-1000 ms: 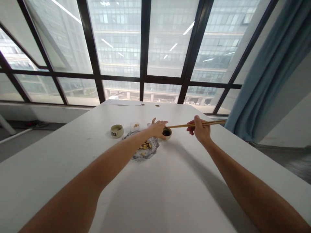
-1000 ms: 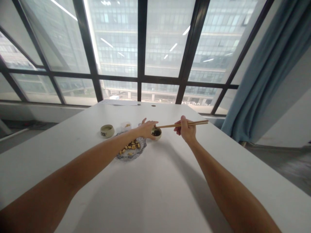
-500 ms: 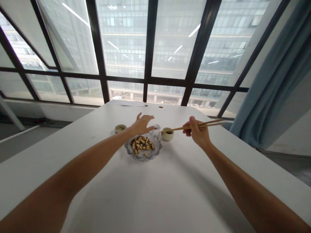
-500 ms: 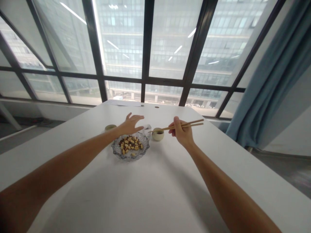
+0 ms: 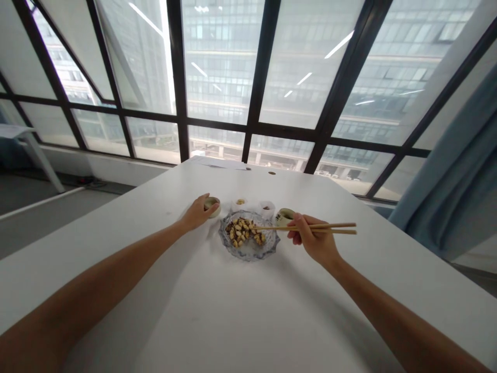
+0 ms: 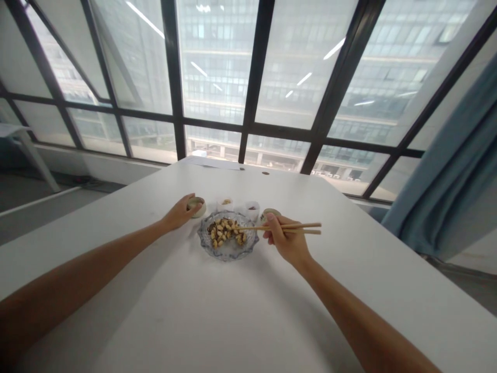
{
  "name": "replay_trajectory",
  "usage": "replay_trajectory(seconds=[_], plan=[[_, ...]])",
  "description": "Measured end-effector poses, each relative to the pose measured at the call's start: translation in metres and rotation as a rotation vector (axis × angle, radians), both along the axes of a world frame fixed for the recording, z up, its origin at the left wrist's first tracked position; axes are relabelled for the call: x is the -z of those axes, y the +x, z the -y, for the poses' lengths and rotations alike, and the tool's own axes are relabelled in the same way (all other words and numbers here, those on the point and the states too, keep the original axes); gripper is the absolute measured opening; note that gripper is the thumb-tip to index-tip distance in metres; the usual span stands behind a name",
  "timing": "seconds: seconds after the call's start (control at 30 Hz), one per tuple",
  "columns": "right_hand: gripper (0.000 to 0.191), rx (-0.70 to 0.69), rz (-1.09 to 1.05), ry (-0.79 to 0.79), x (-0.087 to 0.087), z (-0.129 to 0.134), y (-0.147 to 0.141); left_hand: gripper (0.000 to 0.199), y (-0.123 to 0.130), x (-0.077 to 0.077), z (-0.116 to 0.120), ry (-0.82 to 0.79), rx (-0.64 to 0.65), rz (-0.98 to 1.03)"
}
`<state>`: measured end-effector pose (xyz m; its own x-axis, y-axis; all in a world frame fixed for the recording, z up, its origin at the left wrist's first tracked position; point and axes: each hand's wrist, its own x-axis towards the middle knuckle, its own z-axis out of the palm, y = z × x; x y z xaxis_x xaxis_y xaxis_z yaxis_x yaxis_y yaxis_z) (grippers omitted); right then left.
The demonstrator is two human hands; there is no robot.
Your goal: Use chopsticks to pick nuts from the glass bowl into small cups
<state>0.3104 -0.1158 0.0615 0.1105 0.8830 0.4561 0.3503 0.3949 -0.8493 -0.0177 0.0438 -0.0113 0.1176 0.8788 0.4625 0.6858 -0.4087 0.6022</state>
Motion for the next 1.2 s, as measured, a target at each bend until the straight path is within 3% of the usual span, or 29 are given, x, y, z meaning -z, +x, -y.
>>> replay_trajectory(seconds=[0.23,0.43,0.63,0.83,1.0,1.2], plan=[[0.049,-0.096,0.159,-0.029,0.014,0.001,0.0,0.078,0.005,0.005,0.005,-0.017,0.021,0.086],[0.052,-0.066,0.176,0.005,0.014,0.003,-0.002,0.079,0.006,0.005,0.006,-0.013,0.018,0.108],[0.056,0.014,-0.142,0.009,0.01,-0.002,-0.005,0.083,0.005,0.005,0.007,-0.023,0.01,0.114],[0.063,0.038,-0.511,-0.173,0.032,-0.014,-0.004,0.084,0.004,0.0,0.013,0.026,0.021,0.088],[0.064,0.078,-0.654,-0.252,0.045,-0.013,-0.004,0.077,0.005,-0.002,0.018,0.131,0.046,0.066],[0.064,0.096,-0.693,-0.229,0.045,-0.007,-0.008,0.069,0.004,-0.004,0.022,0.241,0.116,-0.028]])
